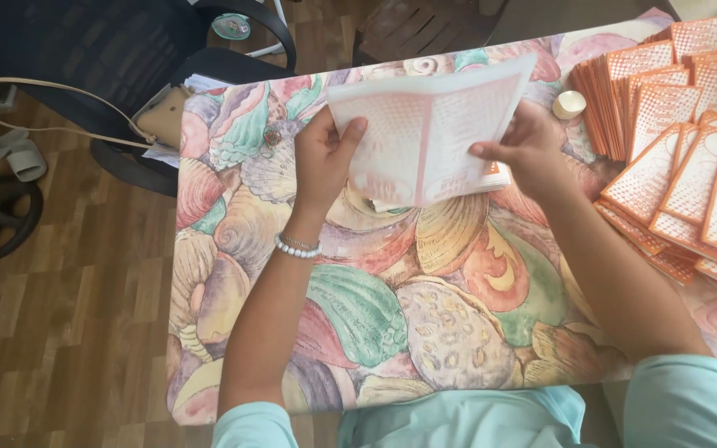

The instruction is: Folding flat paper bags along pre-scored lines and stacking them on a table.

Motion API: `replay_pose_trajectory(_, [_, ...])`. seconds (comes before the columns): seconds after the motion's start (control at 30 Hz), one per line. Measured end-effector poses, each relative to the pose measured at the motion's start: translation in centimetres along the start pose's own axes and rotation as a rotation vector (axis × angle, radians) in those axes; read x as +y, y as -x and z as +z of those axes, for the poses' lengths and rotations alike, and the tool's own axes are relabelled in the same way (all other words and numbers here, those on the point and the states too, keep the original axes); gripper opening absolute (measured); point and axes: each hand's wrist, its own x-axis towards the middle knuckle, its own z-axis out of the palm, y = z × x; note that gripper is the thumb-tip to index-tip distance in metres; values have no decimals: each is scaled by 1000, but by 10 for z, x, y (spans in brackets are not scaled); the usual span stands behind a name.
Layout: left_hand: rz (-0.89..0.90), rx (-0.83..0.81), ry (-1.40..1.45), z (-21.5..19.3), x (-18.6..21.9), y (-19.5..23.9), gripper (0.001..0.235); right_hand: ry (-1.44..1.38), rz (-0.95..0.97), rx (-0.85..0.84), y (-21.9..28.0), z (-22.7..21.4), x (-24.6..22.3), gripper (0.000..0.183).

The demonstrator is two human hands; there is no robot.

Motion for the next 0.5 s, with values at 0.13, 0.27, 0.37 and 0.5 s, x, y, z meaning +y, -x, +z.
replay_pose_trajectory(0.13, [-96,53,87,3,23,36,12,33,81,117,42,0,11,42])
replay_pose_trajectory(0.27, [-174,112,78,13,15,73,17,64,82,158,70,1,33,38])
replay_pose_trajectory(0.37, [-159,145,-24,19,0,91,19,49,74,145,80,5,40,46])
replay_pose_trajectory(0.5, [-166,162,1,31,20,100,20,150,91,135,83,-13,65,40])
